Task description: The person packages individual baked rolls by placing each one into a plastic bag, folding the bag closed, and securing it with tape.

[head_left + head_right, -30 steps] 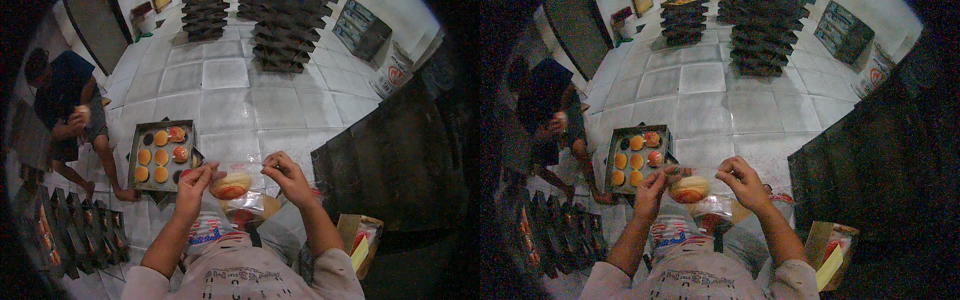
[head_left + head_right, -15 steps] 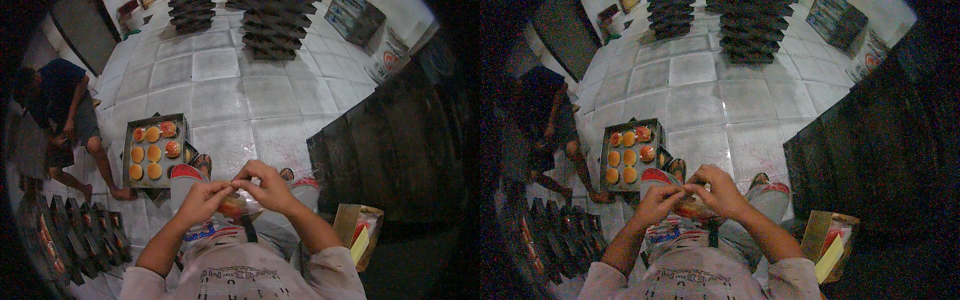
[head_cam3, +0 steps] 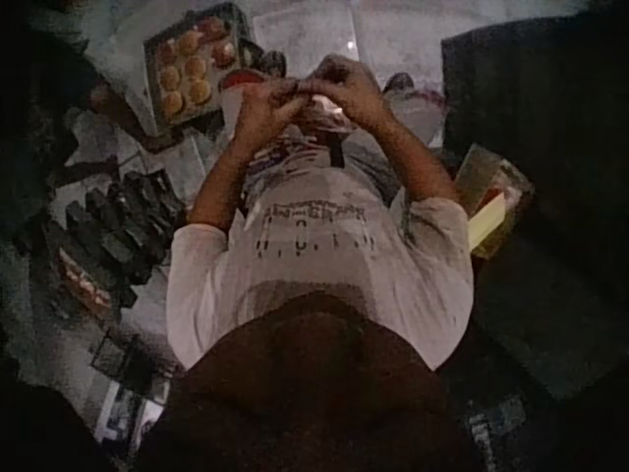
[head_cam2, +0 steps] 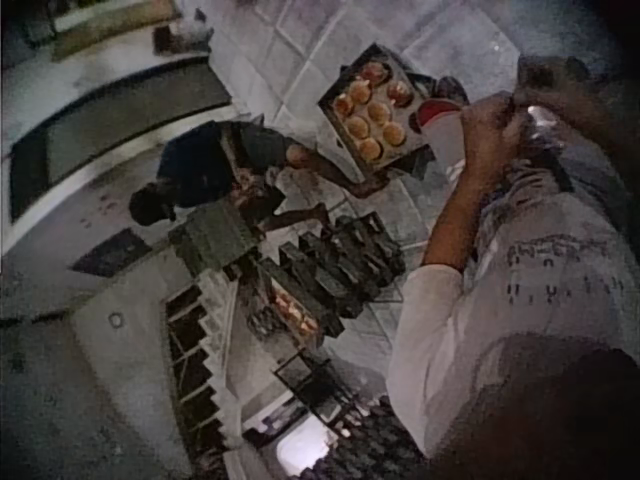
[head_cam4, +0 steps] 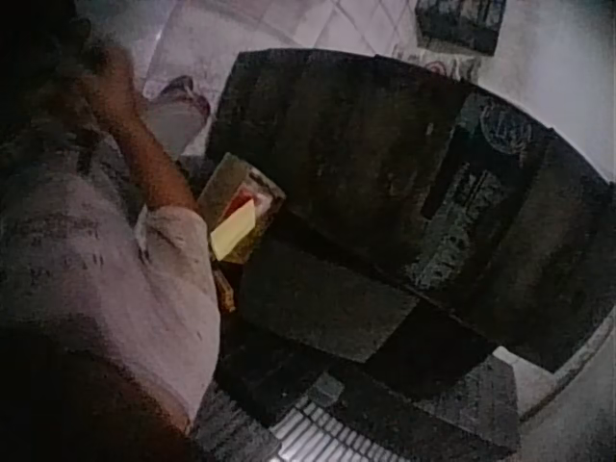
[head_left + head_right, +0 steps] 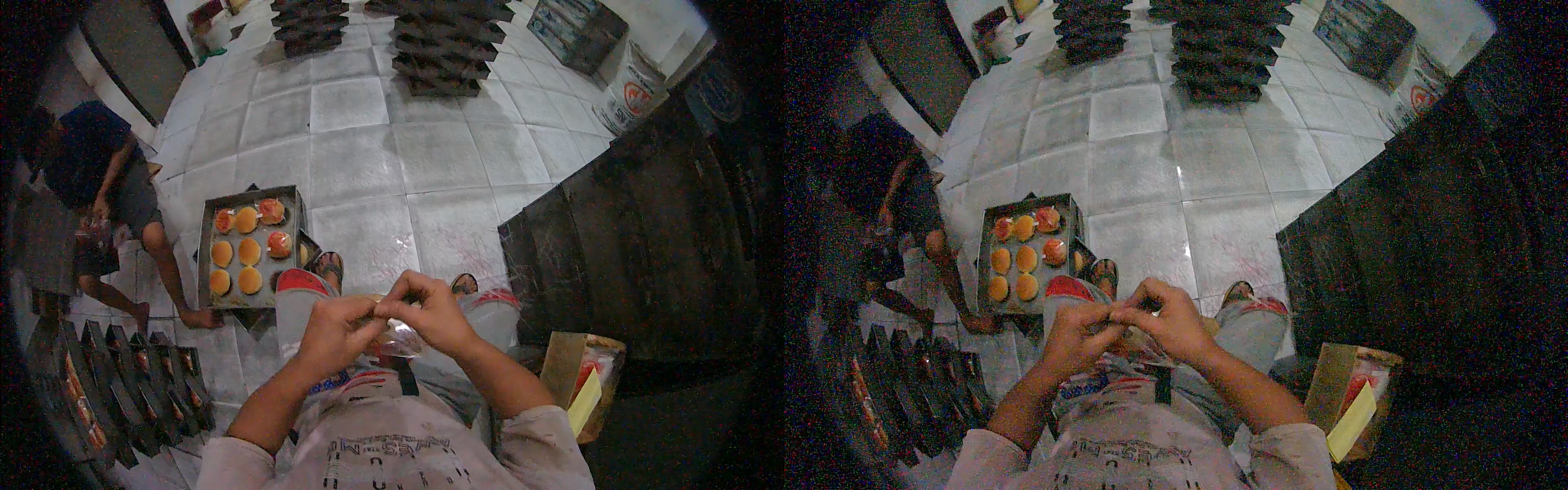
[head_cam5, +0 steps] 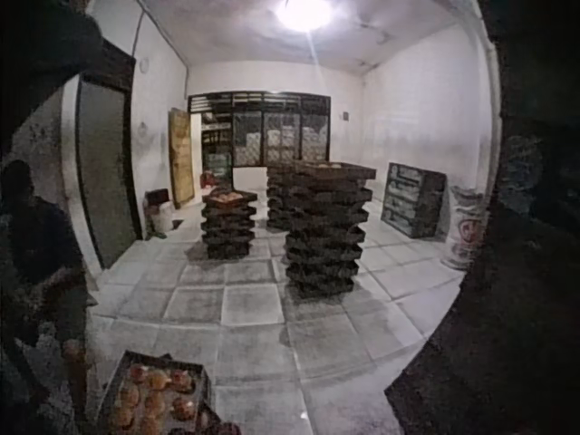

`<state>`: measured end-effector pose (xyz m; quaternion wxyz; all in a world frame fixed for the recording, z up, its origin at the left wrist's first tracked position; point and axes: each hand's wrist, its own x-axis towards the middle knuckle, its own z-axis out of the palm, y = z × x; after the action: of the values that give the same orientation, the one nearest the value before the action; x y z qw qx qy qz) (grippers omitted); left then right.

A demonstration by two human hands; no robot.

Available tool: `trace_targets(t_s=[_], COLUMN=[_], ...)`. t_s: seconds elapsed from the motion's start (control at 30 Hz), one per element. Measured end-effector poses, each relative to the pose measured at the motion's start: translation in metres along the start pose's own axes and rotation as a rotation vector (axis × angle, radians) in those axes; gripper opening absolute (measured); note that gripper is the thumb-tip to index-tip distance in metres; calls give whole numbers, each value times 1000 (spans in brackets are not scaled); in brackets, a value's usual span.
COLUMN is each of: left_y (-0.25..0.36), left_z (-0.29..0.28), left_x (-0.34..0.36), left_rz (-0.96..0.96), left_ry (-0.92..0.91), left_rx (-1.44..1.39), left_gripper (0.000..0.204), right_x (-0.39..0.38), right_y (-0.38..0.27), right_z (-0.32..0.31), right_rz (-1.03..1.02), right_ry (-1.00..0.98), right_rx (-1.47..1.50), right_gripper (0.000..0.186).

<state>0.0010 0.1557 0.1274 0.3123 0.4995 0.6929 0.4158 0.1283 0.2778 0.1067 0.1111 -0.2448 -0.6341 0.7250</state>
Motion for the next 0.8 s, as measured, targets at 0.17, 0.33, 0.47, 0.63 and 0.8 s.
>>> trace_targets(t_s=[0.17, 0.33, 0.47, 0.63, 0.8], left_y=[-1, -28, -38, -44, -60], left_z=[-6, -22, -17, -26, -77], left_x=[-5, -15, -25, -38, -73], left_rz=[-105, -437, -370, -264, -156], left_ry=[16, 409, 613, 744, 988], left_rx=[-99, -988, -1174, -1041, -50], left_gripper=[18, 22, 21, 19, 14], right_x=[13, 16, 23, 66, 109], right_y=[16, 68, 51, -11, -7], right_z=[-47, -146, -107, 21, 80], right_rz=[-48, 150, -39, -129, -246], right_ry=[101, 222, 240, -36, -21], right_rx=[27, -213, -368, -200, -89], right_gripper=[15, 17, 31, 27, 25])
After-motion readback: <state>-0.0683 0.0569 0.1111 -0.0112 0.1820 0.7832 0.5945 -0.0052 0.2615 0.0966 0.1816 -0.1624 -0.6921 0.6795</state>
